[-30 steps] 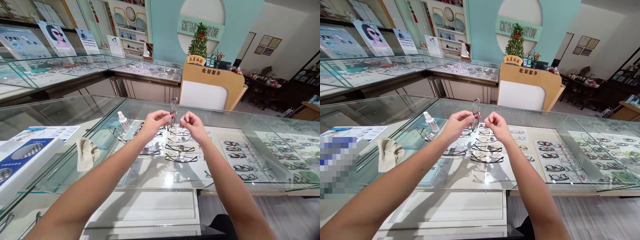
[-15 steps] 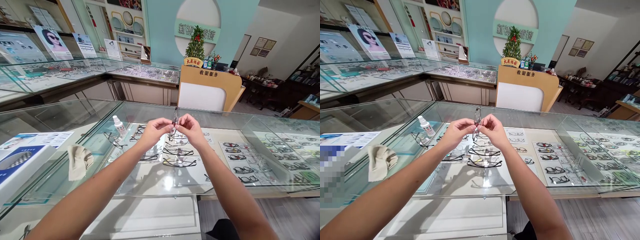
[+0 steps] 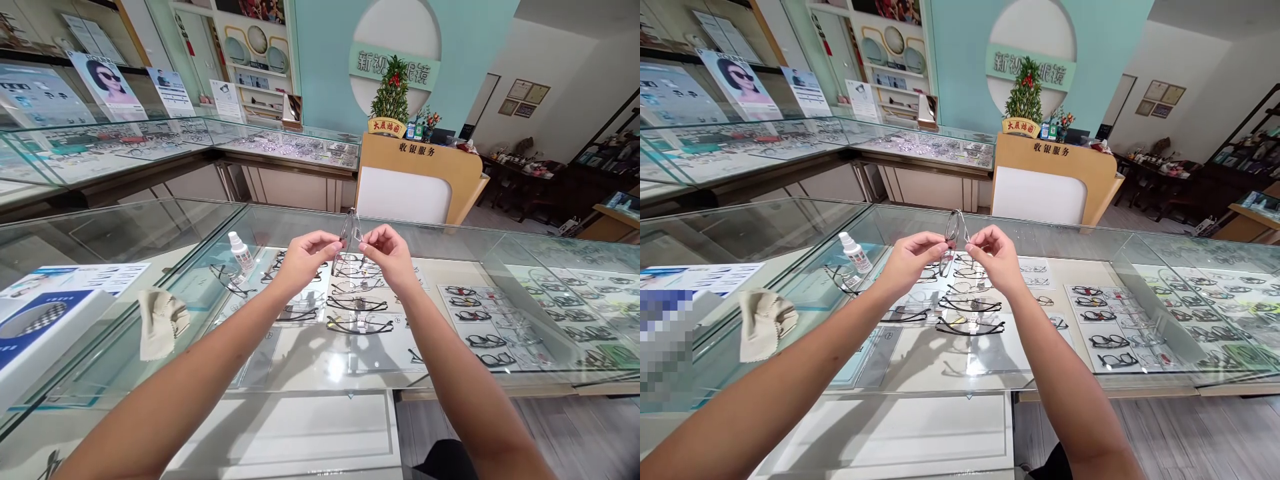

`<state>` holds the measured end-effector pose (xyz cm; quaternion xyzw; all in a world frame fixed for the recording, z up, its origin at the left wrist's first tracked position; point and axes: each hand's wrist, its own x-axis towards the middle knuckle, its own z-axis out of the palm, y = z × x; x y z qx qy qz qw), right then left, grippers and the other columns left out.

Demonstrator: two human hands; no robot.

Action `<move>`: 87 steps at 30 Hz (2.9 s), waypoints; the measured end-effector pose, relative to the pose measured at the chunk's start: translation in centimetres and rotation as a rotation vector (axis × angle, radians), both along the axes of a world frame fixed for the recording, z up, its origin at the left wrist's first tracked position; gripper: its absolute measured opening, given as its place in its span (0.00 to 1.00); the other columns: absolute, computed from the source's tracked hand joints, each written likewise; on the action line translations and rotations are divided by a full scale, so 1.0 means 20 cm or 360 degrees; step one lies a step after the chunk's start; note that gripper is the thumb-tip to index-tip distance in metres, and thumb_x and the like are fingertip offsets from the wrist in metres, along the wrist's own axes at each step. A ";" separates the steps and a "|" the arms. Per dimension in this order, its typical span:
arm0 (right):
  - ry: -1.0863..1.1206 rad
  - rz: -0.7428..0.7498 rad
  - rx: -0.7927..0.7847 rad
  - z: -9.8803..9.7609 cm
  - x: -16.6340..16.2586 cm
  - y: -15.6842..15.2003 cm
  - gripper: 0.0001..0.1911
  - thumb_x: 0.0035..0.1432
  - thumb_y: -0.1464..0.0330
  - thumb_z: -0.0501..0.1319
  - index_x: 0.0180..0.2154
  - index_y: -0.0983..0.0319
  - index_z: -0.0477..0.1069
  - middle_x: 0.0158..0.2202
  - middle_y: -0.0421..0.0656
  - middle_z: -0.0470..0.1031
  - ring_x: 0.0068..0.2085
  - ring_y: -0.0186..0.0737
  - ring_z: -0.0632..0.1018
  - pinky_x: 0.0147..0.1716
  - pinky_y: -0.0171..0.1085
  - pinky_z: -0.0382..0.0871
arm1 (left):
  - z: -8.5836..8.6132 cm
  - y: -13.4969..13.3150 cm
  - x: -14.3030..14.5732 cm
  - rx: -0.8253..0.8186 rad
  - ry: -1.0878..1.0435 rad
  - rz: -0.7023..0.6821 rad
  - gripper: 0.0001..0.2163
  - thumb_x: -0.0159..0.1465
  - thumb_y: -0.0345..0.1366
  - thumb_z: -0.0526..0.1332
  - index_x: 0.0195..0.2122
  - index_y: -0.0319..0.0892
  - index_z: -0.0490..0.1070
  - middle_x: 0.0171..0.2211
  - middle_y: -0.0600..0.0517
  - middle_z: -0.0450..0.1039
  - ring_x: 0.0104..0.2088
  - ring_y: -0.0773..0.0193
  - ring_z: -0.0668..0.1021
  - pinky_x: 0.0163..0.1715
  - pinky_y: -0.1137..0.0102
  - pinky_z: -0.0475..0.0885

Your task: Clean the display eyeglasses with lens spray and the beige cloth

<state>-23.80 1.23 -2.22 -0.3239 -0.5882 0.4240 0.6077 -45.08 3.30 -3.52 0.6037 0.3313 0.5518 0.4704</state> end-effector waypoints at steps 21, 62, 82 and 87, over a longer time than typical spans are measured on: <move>-0.0588 -0.0907 0.0756 -0.04 -0.02 -0.05 0.04 0.69 0.67 0.63 0.38 0.54 0.72 0.35 0.41 0.79 0.38 0.44 0.77 0.43 0.45 0.72 | 0.00 0.02 -0.04 0.0059 0.0121 0.0095 0.22 0.59 0.58 0.79 0.39 0.43 0.86 0.39 0.46 0.85 0.38 0.58 0.82 0.43 0.62 0.83; -0.1200 -0.0363 0.0605 -0.11 -0.14 -0.10 0.21 0.72 0.61 0.64 0.62 0.60 0.74 0.61 0.55 0.81 0.60 0.56 0.79 0.63 0.56 0.75 | -0.02 0.01 -0.01 0.0197 0.0083 0.0010 0.15 0.62 0.51 0.78 0.37 0.45 0.84 0.58 0.42 0.79 0.60 0.46 0.80 0.53 0.57 0.80; -0.1040 -0.0534 0.0414 -0.17 -0.05 0.02 0.24 0.77 0.57 0.59 0.67 0.59 0.76 0.58 0.53 0.81 0.60 0.57 0.77 0.63 0.56 0.71 | 0.24 0.05 -0.40 0.0469 0.1382 0.1530 0.20 0.68 0.45 0.69 0.58 0.44 0.75 0.61 0.33 0.71 0.65 0.30 0.72 0.66 0.40 0.66; -0.1021 -0.0577 0.0401 -0.16 -0.05 0.02 0.23 0.77 0.57 0.59 0.65 0.58 0.76 0.57 0.53 0.81 0.59 0.57 0.77 0.62 0.56 0.71 | 0.25 0.11 -0.71 -0.0266 0.1920 0.1337 0.31 0.61 0.54 0.73 0.60 0.41 0.74 0.58 0.26 0.77 0.57 0.23 0.80 0.54 0.40 0.74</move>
